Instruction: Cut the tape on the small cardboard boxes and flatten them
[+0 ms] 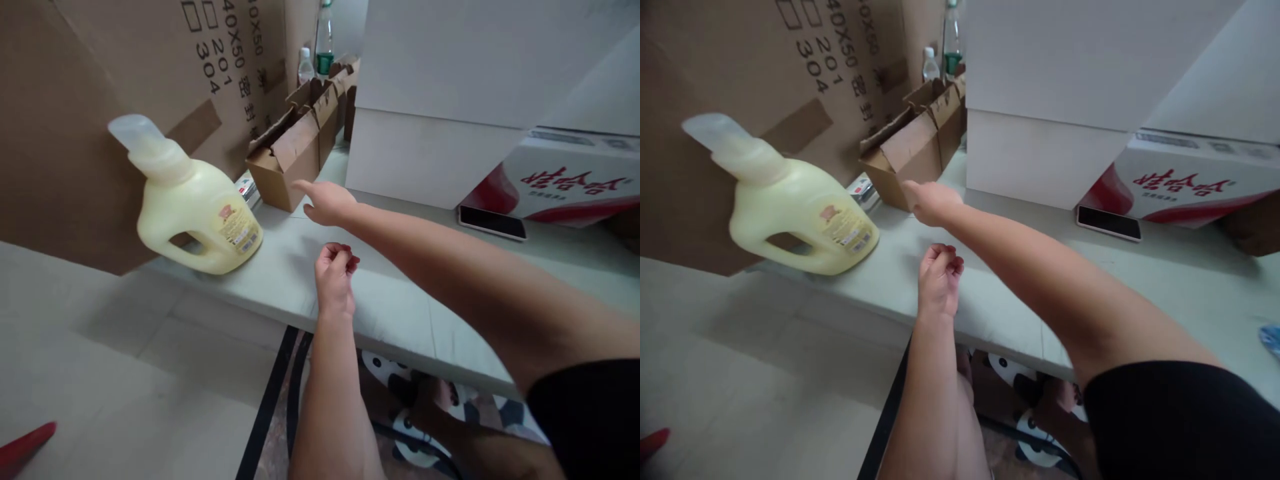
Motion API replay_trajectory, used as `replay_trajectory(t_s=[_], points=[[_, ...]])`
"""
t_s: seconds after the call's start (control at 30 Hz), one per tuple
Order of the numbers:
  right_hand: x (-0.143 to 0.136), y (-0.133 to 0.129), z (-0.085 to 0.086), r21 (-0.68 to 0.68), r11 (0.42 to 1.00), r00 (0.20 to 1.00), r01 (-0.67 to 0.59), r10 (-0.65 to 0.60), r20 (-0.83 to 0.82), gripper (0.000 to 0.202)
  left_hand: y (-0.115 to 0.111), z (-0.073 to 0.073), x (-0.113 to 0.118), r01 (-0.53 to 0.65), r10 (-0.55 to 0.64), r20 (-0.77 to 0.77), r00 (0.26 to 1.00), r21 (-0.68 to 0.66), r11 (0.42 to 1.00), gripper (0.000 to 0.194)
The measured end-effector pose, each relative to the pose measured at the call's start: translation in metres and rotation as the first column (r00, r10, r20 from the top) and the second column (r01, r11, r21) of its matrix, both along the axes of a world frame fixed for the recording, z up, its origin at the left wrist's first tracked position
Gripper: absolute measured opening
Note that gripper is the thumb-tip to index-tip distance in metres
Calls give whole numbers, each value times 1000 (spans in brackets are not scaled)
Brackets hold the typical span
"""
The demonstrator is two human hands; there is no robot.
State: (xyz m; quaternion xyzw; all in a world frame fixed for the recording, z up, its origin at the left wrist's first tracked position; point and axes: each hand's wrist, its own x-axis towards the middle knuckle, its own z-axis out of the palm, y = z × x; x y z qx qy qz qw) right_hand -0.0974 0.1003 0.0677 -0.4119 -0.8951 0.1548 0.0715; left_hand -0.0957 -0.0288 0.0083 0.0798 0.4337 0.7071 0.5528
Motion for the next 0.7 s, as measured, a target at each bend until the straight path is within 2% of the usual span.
replay_trajectory(t_s=[0.1,0.17,0.23,0.3,0.4,0.5,0.63,0.7], points=[[-44,6,8,15,999,999,40,-41,20,63,3,-5,-6,-17,16,40,999,28,999,29],[-58,6,10,9,995,994,103,-103,19,65,2,-6,-11,-4,3,45,999,26,1000,30],[-58,6,6,19,988,988,156,-156,10,68,0,-4,-17,-16,16,60,998,0,1000,29],[-45,6,-4,36,983,983,180,-178,-51,72,-4,0,-24,-47,49,69,996,-24,999,27],[-7,5,-26,47,975,950,217,-200,-239,74,-11,5,-31,-118,118,17,993,-38,992,25],[51,-11,-45,3,960,860,281,-250,-444,69,-17,6,-33,-198,196,-71,978,-31,980,20],[145,-68,-52,-48,928,606,369,-280,-745,58,-21,1,-30,-329,329,-216,919,36,944,11],[190,-106,-50,-70,902,443,426,-275,-853,49,-21,-2,-23,-336,361,-338,869,133,932,8]])
